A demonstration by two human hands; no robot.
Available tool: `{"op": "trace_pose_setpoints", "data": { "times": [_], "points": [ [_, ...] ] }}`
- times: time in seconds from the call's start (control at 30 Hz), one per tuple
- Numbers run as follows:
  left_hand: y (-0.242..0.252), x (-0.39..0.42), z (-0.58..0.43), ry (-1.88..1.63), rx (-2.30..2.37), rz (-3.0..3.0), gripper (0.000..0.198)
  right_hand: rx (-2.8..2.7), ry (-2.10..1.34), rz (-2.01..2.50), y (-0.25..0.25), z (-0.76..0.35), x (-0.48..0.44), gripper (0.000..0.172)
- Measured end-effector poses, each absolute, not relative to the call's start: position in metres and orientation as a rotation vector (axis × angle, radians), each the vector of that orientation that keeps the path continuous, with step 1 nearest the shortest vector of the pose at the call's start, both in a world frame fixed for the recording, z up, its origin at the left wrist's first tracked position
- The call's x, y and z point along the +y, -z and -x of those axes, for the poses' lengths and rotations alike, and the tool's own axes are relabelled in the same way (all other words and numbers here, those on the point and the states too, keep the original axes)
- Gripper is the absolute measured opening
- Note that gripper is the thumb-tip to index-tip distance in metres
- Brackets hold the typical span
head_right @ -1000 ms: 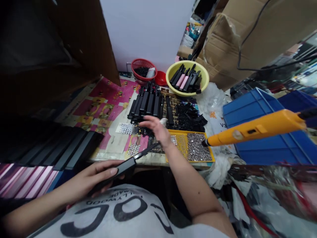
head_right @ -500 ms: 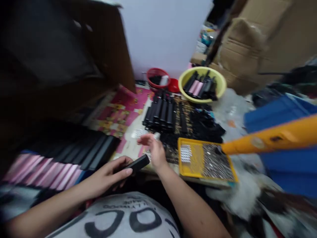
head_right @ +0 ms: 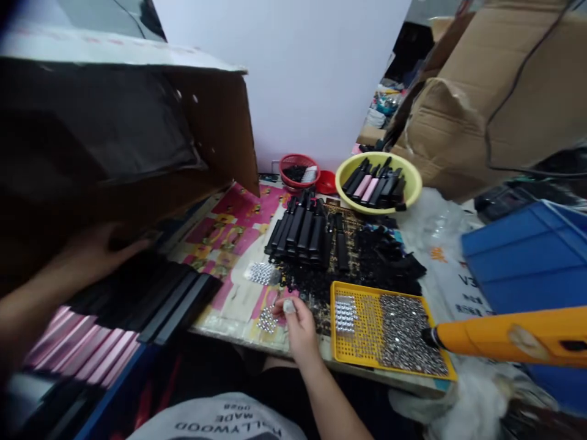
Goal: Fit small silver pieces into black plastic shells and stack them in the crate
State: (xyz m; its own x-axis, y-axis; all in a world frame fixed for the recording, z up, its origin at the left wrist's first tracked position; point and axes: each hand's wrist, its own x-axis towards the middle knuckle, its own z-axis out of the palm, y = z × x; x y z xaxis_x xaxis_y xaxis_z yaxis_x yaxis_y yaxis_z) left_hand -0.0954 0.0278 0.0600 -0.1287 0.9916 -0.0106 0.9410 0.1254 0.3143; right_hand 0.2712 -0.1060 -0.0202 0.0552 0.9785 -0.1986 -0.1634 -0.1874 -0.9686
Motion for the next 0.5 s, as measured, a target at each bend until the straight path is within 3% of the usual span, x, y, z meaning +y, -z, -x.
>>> {"op": "trace_pose_setpoints", "data": {
  "times": [0.17,0.33,0.5],
  "points": [
    [-0.074,0.050,-0.095,-0.527,1.300,-1.934,0.050,-1.068,-1.331,1.277,0.018,-0.274,-0.109,0.021],
    [-0.054,0.093,-0.188,-0.395,1.525,-1.947,0.056,-1.299,-1.204,1.345,0.013,-0.285,-0.125,0.016],
    [-0.036,0.117,-0.178,-0.457,1.510,-1.842,0.036,-1.556,-0.975,1.517,0.010,-0.300,-0.124,0.017]
  ]
}}
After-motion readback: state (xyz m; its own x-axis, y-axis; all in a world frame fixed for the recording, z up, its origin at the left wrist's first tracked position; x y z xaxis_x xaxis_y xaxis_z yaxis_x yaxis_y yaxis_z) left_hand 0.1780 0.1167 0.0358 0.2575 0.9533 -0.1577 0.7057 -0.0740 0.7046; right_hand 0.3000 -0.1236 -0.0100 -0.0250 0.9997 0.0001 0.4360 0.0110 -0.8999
